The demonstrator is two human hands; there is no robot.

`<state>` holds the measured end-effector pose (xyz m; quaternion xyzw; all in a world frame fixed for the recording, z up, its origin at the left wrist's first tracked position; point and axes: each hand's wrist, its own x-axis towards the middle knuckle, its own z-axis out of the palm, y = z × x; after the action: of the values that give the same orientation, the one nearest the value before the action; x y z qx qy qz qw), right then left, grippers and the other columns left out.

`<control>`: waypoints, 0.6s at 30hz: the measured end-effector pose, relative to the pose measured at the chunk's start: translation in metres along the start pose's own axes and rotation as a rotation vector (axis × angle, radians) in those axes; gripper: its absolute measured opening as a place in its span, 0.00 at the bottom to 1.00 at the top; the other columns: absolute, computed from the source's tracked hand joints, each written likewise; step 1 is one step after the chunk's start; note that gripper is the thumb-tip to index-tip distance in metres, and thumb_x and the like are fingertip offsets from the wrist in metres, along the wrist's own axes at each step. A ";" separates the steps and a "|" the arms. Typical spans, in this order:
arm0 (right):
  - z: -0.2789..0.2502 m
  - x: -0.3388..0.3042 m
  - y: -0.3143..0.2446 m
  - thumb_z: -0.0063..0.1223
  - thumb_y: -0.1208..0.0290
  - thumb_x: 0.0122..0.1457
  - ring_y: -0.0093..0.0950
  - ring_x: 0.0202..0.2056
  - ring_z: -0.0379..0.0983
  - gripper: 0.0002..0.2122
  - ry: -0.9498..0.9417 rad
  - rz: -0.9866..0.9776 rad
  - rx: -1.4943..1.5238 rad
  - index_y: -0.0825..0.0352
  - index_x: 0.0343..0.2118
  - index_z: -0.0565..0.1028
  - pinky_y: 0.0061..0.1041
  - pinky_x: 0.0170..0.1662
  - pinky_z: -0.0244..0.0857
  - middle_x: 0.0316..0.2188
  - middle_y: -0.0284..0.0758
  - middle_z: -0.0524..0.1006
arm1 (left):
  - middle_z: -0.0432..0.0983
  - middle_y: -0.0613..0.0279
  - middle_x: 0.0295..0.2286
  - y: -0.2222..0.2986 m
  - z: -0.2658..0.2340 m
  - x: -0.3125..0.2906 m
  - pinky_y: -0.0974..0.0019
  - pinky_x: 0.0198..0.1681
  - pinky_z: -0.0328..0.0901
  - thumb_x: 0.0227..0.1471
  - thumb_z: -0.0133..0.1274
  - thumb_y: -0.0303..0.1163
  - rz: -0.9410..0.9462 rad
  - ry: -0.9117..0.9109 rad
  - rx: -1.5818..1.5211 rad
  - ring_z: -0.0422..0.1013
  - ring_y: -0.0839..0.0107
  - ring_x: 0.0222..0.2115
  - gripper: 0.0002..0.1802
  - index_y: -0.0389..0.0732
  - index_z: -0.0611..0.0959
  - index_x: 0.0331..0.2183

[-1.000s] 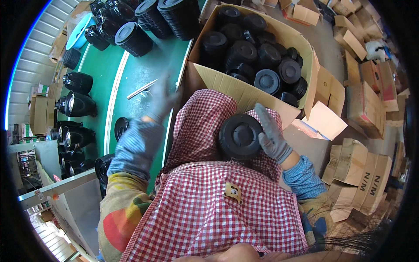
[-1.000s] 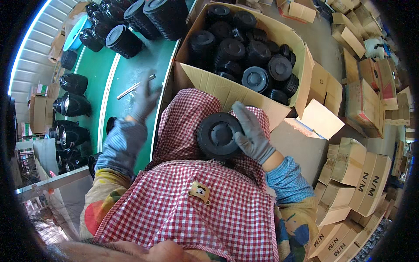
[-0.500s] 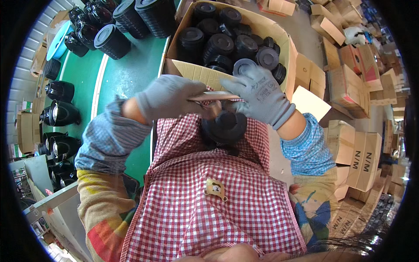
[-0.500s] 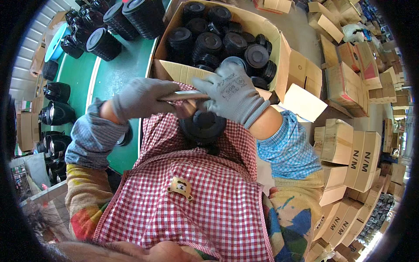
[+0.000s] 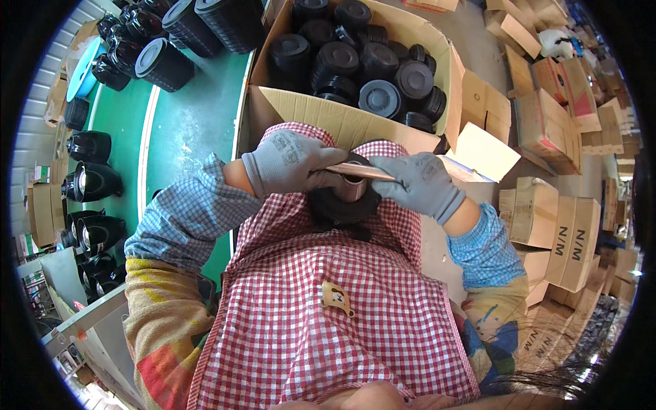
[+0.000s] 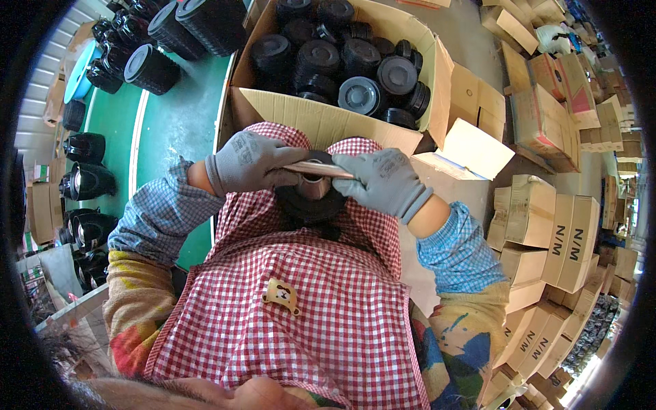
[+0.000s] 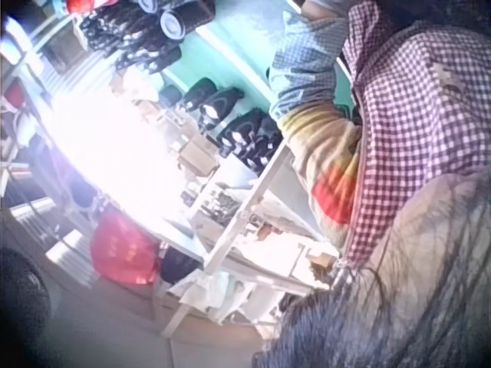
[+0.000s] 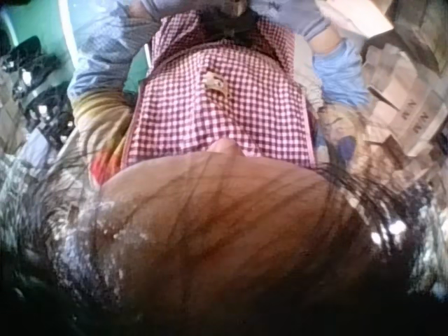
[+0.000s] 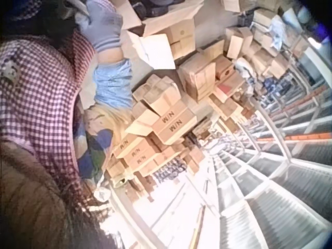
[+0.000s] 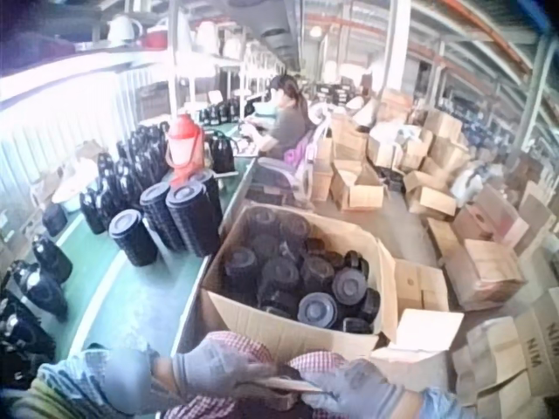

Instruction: The person repeatedly picks up black kettles from a cardboard box, inserts a cylindrical metal tool into the spout, and places the finished kettles on a green table. The process is repeated for multiple units in a consistent sequence.

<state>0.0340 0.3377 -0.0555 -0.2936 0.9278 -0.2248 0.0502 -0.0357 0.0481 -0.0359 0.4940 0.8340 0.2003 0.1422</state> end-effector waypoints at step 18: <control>0.025 0.018 -0.028 0.31 0.27 0.60 0.45 0.73 0.35 0.44 -0.121 -0.330 0.315 0.53 0.73 0.50 0.52 0.72 0.24 0.73 0.42 0.46 | 0.80 0.49 0.30 -0.049 0.022 0.025 0.53 0.38 0.71 0.61 0.52 0.44 -0.198 -0.026 -0.321 0.78 0.51 0.33 0.16 0.42 0.84 0.39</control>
<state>0.0394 0.2975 -0.0647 -0.4426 0.8160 -0.3540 0.1136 -0.0756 0.0528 -0.0800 0.3830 0.8339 0.3096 0.2490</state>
